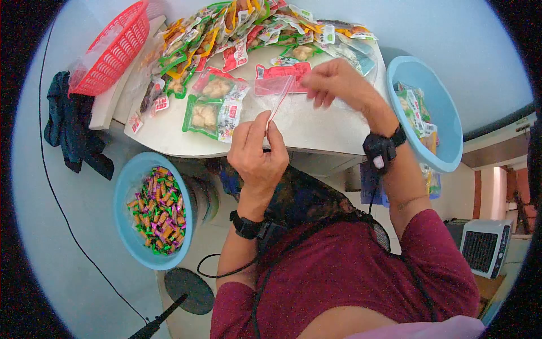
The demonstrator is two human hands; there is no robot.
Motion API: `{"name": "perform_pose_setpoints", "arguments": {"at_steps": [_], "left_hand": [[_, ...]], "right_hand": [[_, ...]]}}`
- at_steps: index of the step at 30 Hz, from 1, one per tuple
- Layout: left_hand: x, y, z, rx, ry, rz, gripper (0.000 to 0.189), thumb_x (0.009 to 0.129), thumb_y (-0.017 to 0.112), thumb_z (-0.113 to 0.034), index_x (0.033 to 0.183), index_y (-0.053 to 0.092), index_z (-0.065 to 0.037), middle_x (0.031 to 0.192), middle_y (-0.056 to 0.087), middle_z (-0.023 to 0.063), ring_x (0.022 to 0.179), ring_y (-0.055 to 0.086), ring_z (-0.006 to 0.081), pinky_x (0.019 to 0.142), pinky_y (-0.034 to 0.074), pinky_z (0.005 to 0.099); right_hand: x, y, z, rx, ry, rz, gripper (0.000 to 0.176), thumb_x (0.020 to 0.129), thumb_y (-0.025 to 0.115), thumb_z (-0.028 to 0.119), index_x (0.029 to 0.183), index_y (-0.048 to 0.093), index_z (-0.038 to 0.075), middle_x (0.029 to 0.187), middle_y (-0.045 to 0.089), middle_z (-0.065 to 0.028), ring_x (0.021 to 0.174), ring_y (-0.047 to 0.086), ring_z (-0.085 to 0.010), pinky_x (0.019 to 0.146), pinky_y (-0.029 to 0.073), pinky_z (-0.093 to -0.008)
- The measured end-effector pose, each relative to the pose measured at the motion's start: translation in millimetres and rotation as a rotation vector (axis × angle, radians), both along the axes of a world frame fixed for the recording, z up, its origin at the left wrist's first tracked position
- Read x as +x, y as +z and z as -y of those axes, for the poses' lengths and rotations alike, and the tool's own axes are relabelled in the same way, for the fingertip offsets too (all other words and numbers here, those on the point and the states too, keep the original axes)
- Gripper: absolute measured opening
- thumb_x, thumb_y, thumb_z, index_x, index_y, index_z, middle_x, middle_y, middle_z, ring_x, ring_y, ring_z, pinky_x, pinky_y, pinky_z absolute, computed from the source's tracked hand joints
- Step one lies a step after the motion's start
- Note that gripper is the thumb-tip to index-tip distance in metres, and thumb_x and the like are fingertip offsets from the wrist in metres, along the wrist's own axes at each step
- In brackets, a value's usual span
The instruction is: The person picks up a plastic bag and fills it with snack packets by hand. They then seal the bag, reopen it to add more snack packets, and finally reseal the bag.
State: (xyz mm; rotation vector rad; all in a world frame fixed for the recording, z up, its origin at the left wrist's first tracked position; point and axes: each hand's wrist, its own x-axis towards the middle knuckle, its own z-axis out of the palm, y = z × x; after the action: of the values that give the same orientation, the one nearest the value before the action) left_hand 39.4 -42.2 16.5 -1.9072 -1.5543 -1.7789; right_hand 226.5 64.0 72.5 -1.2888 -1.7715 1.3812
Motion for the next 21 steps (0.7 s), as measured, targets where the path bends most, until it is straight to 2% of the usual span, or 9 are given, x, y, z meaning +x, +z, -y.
{"name": "perform_pose_setpoints", "arguments": {"at_steps": [4, 7, 10, 13, 16, 19, 21], "left_hand": [[4, 0, 1, -0.030, -0.001, 0.004, 0.025, 0.072, 0.066, 0.004, 0.097, 0.066, -0.002, 0.071, 0.054, 0.0086, 0.061, 0.055, 0.0239, 0.053, 0.045, 0.0349], [5, -1, 2, -0.044, 0.018, -0.019, 0.025, 0.074, 0.066, 0.003, 0.098, 0.067, -0.003, 0.067, 0.054, 0.0076, 0.057, 0.053, 0.0195, 0.051, 0.043, 0.0321], [3, -2, 2, -0.018, 0.035, -0.061, 0.025, 0.074, 0.066, 0.002, 0.099, 0.067, -0.004, 0.067, 0.054, 0.0079, 0.058, 0.053, 0.0208, 0.053, 0.044, 0.0333], [1, -3, 1, -0.014, 0.035, -0.076, 0.026, 0.074, 0.067, 0.000, 0.100, 0.067, -0.004, 0.069, 0.054, 0.0082, 0.059, 0.054, 0.0220, 0.054, 0.045, 0.0342], [3, 2, 3, -0.057, 0.062, -0.120, 0.029, 0.073, 0.070, -0.004, 0.102, 0.066, -0.005, 0.073, 0.056, 0.0084, 0.063, 0.055, 0.0233, 0.057, 0.046, 0.0350], [3, 4, 3, -0.056, 0.069, -0.139, 0.033, 0.072, 0.072, -0.008, 0.104, 0.066, -0.005, 0.078, 0.057, 0.0095, 0.069, 0.057, 0.0264, 0.062, 0.047, 0.0370], [4, 6, 3, -0.040, 0.087, -0.174, 0.035, 0.071, 0.073, -0.009, 0.105, 0.065, -0.005, 0.080, 0.057, 0.0102, 0.073, 0.057, 0.0285, 0.065, 0.048, 0.0383]], "right_hand": [[26, -20, -62, 0.191, -0.264, 0.260, 0.032, 0.085, 0.063, 0.033, 0.080, 0.069, 0.002, 0.067, 0.065, -0.0055, 0.051, 0.059, -0.0114, 0.042, 0.043, -0.0240], [26, -30, -92, 0.248, -0.289, 0.489, 0.056, 0.079, 0.066, 0.053, 0.067, 0.065, -0.002, 0.061, 0.064, -0.0091, 0.050, 0.064, -0.0177, 0.048, 0.052, -0.0303], [19, -38, -110, 0.257, -0.304, 0.599, 0.063, 0.074, 0.068, 0.059, 0.063, 0.063, -0.003, 0.059, 0.064, -0.0103, 0.049, 0.064, -0.0187, 0.049, 0.054, -0.0322], [9, -37, -116, 0.240, -0.356, 0.595, 0.064, 0.070, 0.072, 0.060, 0.063, 0.063, -0.004, 0.061, 0.064, -0.0132, 0.049, 0.064, -0.0198, 0.048, 0.054, -0.0341], [8, -55, -119, 0.210, -0.406, 0.236, 0.063, 0.067, 0.075, 0.059, 0.065, 0.064, -0.004, 0.063, 0.065, -0.0147, 0.048, 0.064, -0.0203, 0.048, 0.053, -0.0336], [8, -64, -128, 0.144, -0.441, 0.191, 0.057, 0.064, 0.079, 0.050, 0.068, 0.065, -0.004, 0.066, 0.066, -0.0154, 0.054, 0.066, -0.0215, 0.052, 0.054, -0.0341], [5, -65, -134, 0.198, -0.419, 0.313, 0.055, 0.063, 0.080, 0.048, 0.070, 0.065, -0.005, 0.069, 0.067, -0.0155, 0.058, 0.067, -0.0222, 0.056, 0.055, -0.0337]]}}
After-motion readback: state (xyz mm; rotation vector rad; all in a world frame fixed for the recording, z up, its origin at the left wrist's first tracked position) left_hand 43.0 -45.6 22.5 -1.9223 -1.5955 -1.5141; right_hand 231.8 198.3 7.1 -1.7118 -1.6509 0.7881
